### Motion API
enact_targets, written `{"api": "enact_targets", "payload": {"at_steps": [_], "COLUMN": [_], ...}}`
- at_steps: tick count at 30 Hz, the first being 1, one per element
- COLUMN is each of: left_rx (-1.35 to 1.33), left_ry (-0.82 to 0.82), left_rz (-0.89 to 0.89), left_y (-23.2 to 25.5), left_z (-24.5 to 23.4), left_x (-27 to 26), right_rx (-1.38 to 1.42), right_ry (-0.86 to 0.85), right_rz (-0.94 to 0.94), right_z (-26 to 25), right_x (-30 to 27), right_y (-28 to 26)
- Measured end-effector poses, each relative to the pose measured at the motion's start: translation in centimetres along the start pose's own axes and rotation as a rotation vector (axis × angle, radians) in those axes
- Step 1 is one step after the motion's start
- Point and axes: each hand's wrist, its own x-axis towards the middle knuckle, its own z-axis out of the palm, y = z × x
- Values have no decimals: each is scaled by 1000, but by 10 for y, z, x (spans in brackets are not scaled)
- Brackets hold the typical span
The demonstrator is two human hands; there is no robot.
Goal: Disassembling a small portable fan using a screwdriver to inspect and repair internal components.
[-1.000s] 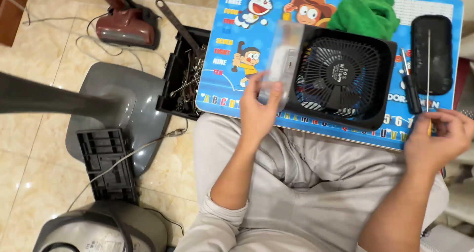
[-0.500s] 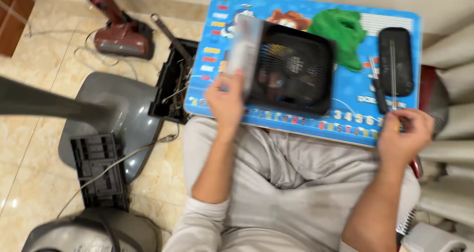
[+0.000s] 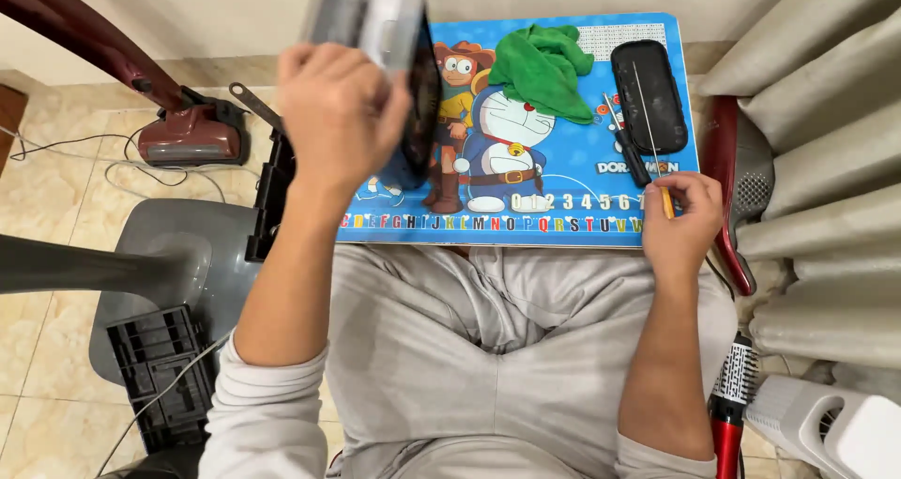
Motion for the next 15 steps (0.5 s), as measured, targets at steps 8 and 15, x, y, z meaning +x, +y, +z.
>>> {"api": "enact_targets", "payload": {"at_steps": [8, 15], "left_rx": [-47, -255], "left_ry": [29, 332], "left_rz": [-25, -586], "left_y": [27, 32], "left_z": [9, 62], "left_x": [9, -74], "right_rx": [55, 58], "right_ry": [-19, -17], "right_rz": [32, 30], "right_z": [-1, -1], "right_x": [2, 1], "right_y": [0, 6]}}
